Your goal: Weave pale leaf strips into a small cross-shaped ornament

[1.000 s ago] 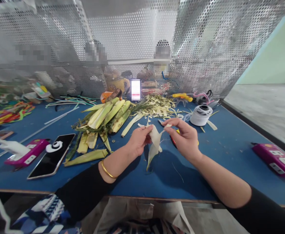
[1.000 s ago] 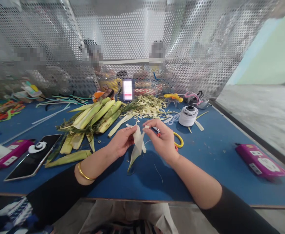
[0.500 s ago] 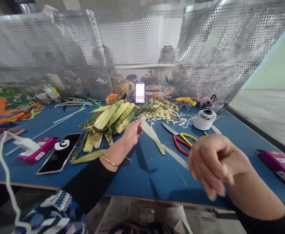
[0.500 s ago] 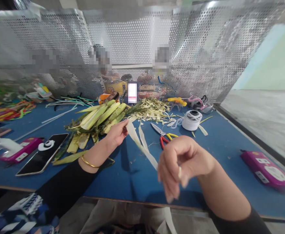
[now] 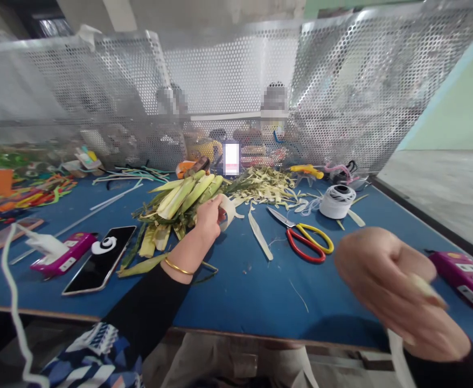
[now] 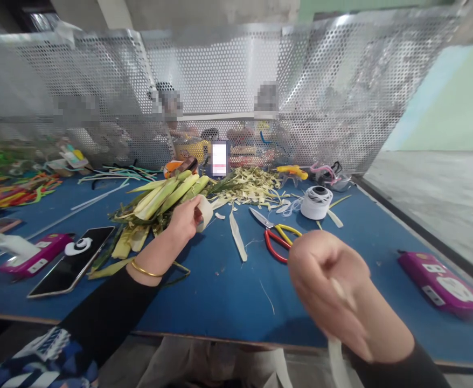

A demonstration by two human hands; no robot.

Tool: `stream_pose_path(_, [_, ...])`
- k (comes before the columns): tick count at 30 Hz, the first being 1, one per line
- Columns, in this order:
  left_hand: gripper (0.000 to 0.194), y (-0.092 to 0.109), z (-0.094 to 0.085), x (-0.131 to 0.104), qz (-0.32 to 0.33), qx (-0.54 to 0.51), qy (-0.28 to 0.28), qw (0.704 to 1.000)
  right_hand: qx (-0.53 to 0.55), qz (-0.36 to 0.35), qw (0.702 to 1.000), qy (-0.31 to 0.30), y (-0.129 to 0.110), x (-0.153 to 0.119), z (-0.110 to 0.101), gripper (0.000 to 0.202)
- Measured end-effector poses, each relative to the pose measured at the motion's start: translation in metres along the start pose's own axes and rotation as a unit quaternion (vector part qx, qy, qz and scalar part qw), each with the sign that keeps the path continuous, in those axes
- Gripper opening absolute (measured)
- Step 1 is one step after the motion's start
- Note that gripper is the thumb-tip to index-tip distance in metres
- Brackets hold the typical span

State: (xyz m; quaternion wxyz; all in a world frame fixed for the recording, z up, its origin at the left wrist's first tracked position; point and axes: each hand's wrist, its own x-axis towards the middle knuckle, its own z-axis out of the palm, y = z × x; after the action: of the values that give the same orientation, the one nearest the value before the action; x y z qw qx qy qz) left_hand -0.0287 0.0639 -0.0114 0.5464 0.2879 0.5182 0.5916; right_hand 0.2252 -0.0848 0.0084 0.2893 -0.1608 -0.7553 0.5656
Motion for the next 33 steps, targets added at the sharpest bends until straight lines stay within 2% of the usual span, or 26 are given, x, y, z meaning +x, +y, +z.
stream_pose_path(1, [0.019,0.0,0.0,-0.006,-0.005,0.009,-0.069,0.998,0.104,0.023,0.992,0.068,-0.006,0.01,0.004,0.055])
stream_pose_path(2, [0.017,-0.001,0.0,-0.012,-0.017,0.024,-0.163,0.986,0.126,0.033,0.988,0.088,-0.01,0.021,0.007,0.044])
stream_pose_path(3, [0.018,-0.001,0.001,-0.02,-0.028,0.034,-0.197,0.98,0.137,0.045,0.981,0.126,-0.011,0.032,0.009,0.035])
stream_pose_path(4, [0.019,-0.002,0.001,-0.028,-0.037,0.044,-0.218,0.974,0.159,0.076,0.965,0.194,-0.009,0.043,0.009,0.031])
stream_pose_path(6, [0.025,-0.003,0.001,-0.043,-0.047,0.079,-0.294,0.951,0.167,0.119,0.926,0.318,0.0,0.06,0.009,0.036])
stream_pose_path(7, [0.028,-0.004,0.001,-0.05,-0.049,0.102,-0.334,0.936,0.159,0.134,0.909,0.362,0.007,0.066,0.008,0.038])
stream_pose_path(9, [0.03,-0.005,0.001,-0.061,-0.039,0.13,-0.367,0.92,0.141,0.152,0.888,0.41,0.021,0.071,0.007,0.04])
stream_pose_path(13, [0.026,-0.009,0.002,-0.069,0.016,0.18,-0.368,0.912,0.077,0.153,0.871,0.459,0.033,0.072,0.009,0.043])
stream_pose_path(17, [0.019,-0.011,0.004,-0.071,0.052,0.193,-0.355,0.913,0.048,0.166,0.874,0.454,0.03,0.075,0.013,0.043])
stream_pose_path(23, [0.02,-0.011,0.005,-0.073,0.039,0.183,-0.367,0.911,0.036,0.156,0.877,0.453,0.03,0.078,0.015,0.036])
stream_pose_path(33, [0.015,-0.009,0.007,-0.077,0.045,0.2,-0.354,0.913,-0.013,0.126,0.874,0.47,0.034,0.078,0.016,0.028])
